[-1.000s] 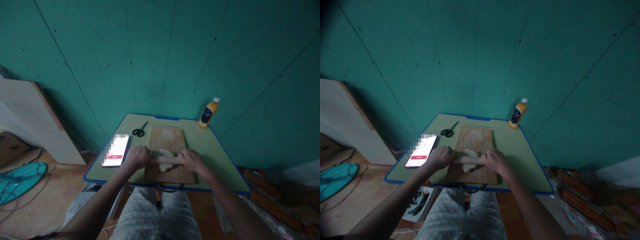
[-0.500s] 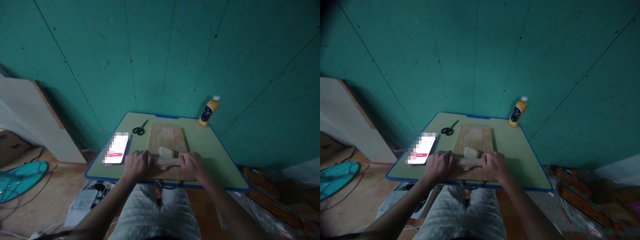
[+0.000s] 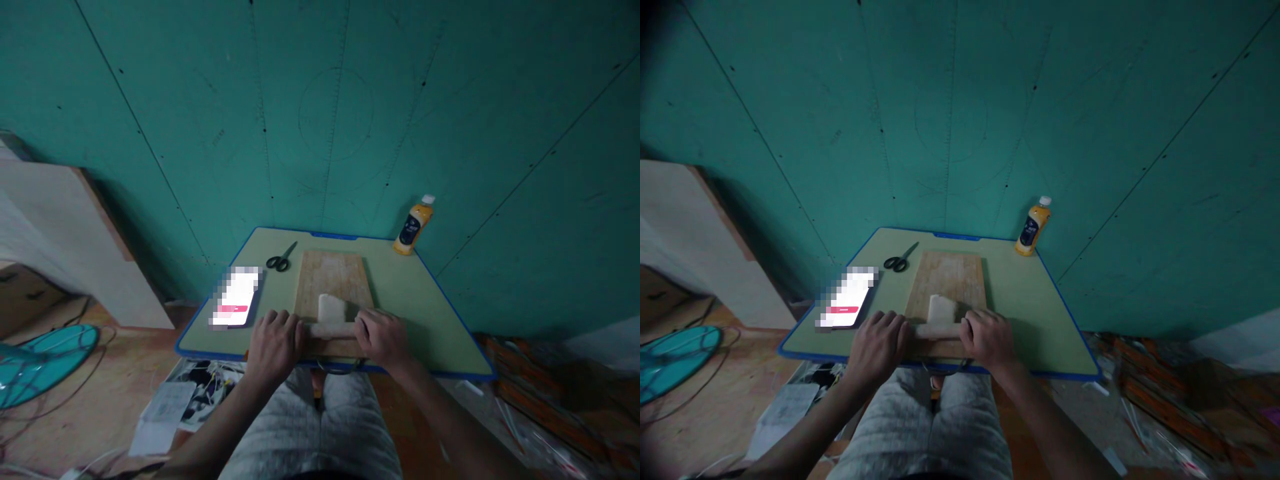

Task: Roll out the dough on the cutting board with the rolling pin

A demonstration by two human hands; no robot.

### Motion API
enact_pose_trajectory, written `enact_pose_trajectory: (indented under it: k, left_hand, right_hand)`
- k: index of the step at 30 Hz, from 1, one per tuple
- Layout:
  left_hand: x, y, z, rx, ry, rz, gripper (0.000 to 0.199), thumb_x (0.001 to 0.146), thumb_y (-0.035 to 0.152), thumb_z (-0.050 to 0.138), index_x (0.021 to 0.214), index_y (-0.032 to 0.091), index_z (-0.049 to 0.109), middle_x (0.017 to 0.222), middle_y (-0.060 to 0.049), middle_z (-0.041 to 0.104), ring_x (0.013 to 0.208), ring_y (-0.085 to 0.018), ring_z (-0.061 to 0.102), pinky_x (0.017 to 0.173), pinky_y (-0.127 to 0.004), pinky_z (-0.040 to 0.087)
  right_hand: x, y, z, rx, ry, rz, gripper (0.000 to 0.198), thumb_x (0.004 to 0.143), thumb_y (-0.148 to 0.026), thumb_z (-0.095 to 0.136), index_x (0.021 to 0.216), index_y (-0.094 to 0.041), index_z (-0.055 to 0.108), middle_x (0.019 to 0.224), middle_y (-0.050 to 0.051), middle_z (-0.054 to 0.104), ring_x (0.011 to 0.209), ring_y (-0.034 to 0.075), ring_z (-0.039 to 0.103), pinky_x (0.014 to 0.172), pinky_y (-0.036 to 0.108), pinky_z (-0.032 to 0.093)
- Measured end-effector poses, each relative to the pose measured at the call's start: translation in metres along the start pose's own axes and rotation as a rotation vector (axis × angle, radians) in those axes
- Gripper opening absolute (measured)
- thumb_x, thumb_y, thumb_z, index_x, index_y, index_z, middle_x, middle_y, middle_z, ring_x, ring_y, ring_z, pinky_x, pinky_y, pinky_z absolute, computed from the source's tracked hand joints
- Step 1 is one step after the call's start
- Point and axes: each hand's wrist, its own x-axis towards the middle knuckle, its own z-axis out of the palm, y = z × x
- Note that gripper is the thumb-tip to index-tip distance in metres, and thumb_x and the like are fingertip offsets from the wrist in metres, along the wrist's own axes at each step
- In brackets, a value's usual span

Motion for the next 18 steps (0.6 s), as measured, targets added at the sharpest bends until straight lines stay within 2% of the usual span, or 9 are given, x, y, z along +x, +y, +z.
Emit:
enact_pose_trajectory:
  k: [5,8,11,15,18]
  left_hand:
    - [-0.007,0.001,0.001,-0.026,-0.007,0.004,0.032,0.097,0.032,0.035,0.088,0.02,0.063,0.084,-0.008,0.061,0.079,-0.022,0.05,0.071,-0.035,0.04]
    - [-0.013,-0.001,0.004,-0.026,0.02,0.023,0.031,0.097,0.033,0.037,0.11,0.019,0.062,0.097,-0.009,0.063,0.088,-0.023,0.053,0.075,-0.036,0.042]
    - [-0.021,-0.004,0.01,-0.005,0.071,0.066,0.042,0.096,0.033,0.04,0.134,0.017,0.049,0.115,-0.012,0.063,0.102,-0.027,0.053,0.082,-0.04,0.044]
    - [-0.03,-0.005,0.016,0.019,0.131,0.107,0.046,0.095,0.033,0.042,0.139,0.018,0.046,0.127,-0.013,0.06,0.118,-0.031,0.049,0.093,-0.045,0.041]
    - [-0.034,-0.004,0.016,0.017,0.14,0.143,0.048,0.094,0.035,0.044,0.139,0.018,0.045,0.132,-0.014,0.057,0.123,-0.032,0.046,0.098,-0.047,0.039]
  right_hand:
    - [0.002,0.001,0.001,0.0,0.049,-0.057,0.031,0.09,-0.023,0.037,0.067,-0.02,0.057,0.068,0.003,0.061,0.066,0.015,0.049,0.065,0.03,0.026]
    - [-0.001,0.0,0.0,-0.037,0.078,-0.097,0.031,0.091,-0.023,0.037,0.069,-0.02,0.058,0.07,0.004,0.06,0.07,0.017,0.048,0.07,0.031,0.027]
    - [-0.007,-0.002,-0.001,-0.067,0.096,-0.126,0.029,0.092,-0.024,0.037,0.073,-0.02,0.059,0.074,0.005,0.06,0.075,0.019,0.045,0.073,0.033,0.027]
    - [-0.019,-0.005,-0.001,-0.069,0.073,-0.119,0.027,0.093,-0.025,0.037,0.081,-0.02,0.06,0.081,0.006,0.058,0.079,0.022,0.043,0.074,0.035,0.026]
    - [-0.025,-0.009,-0.001,-0.066,0.062,-0.097,0.025,0.094,-0.026,0.038,0.088,-0.019,0.061,0.084,0.007,0.057,0.082,0.022,0.043,0.074,0.035,0.027]
